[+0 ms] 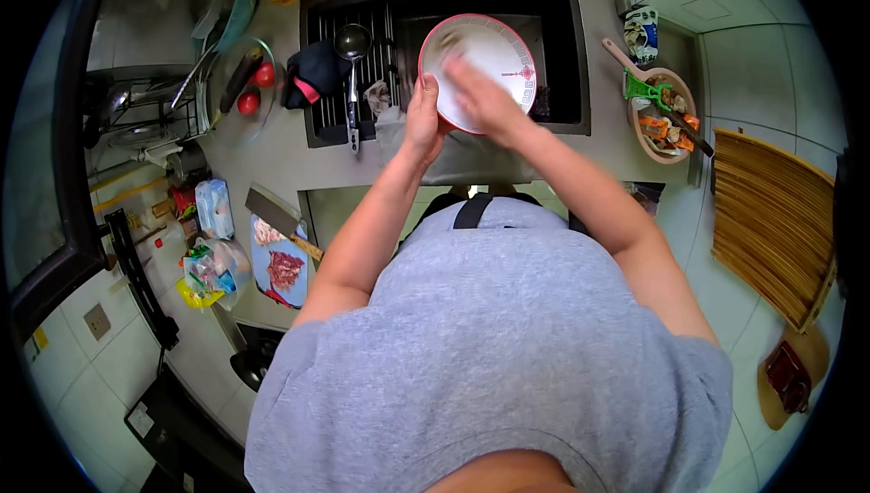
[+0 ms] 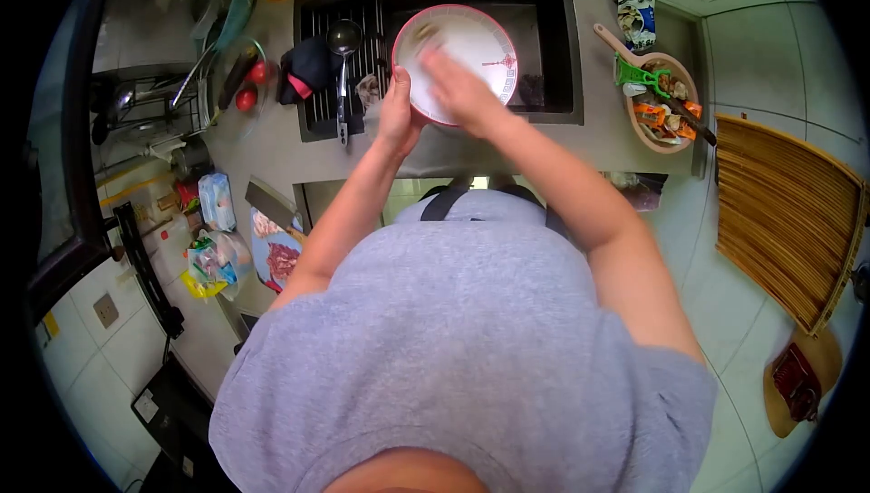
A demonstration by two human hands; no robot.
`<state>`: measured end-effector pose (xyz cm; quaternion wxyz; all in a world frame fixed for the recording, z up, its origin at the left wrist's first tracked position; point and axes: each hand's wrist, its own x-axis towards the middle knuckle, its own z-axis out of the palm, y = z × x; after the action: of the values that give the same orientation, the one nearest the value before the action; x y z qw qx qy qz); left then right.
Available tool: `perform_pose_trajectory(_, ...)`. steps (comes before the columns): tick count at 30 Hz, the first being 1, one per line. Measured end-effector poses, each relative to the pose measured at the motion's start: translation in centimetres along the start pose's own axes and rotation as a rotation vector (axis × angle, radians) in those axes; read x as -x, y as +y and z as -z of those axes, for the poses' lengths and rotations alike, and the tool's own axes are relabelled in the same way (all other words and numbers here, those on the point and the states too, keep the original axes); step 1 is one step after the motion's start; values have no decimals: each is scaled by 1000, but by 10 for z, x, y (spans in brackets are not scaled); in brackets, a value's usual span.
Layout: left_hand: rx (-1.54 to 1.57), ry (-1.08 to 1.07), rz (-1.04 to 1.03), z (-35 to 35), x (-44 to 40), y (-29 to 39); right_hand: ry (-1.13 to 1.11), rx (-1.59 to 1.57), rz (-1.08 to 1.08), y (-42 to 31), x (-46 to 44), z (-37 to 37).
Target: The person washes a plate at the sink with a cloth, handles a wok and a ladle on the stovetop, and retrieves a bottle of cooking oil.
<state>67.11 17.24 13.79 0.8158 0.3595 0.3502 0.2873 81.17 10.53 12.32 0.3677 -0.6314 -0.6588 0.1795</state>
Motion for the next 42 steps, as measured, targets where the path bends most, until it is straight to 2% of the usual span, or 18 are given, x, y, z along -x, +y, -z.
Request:
perform_pose_trajectory(2, 116, 58, 119, 21, -9, -10, -226, -168, -7, -32, 14, 18)
perform_pose_trajectory(4, 85, 38, 52, 21, -8, -4, -231, 9, 38, -6, 37, 31)
perform_pose_trajectory(7, 27, -2, 16, 12, -5, 7, -15, 421, -41, 31, 35, 40)
perform_pose_trajectory(10, 22, -33, 68, -4, -7, 3, 155, 394, -111, 21, -1, 6)
perform_pose_trajectory(12, -10, 27, -82, -6, -13, -10, 114, -19, -52, -7, -13, -4)
perform_pose_trajectory(14, 27, 35, -4, -1, -16, -13, 119, -519, -296, -43, -8, -5)
perform_pose_trajectory(16, 113, 75, -34, -7, -15, -8, 21, -369, -603, -45, 5, 13)
perform_pose_trajectory(20, -49, 64, -75, -2, -16, 6, 187, 193, -336, 10, 29, 29)
perform_pose_trajectory(22, -125, 45, -60, -2, -15, 23, 205, 272, -472, 39, 25, 40)
perform_pose_trajectory(25, -151, -79, 334, 2, -20, 53, 411, -72, -572, 79, 9, 39)
perform_pose_trajectory(26, -154, -80, 332, 1, -23, 52, 414, -72, -570, 85, 5, 40)
perform_pose_trajectory(28, -253, -95, 291, -4, -26, 48, -33, -208, -711, 93, 4, 40)
perform_pose_trajectory(30, -256, 106, 321, -26, -17, 39, 81, -182, -683, 97, 17, 21)
perform_pose_trajectory(32, -318, 242, 13, -17, -23, -27, 300, -68, -968, 93, 31, -3)
perform_pose_trajectory(34, -101, 284, -114, -30, -17, -54, 444, -309, -1025, 77, 48, -34)
perform_pose_trajectory(35, -170, 257, -25, -28, -24, -49, 482, -733, -1214, 38, 37, -17)
perform_pose_trajectory(39, -246, 4, 382, -27, -35, 23, 378, -430, -881, 110, 48, 0)
perform_pose_trajectory(42, -179, 105, 87, -27, -43, -28, 487, -508, -1009, 97, 48, -18)
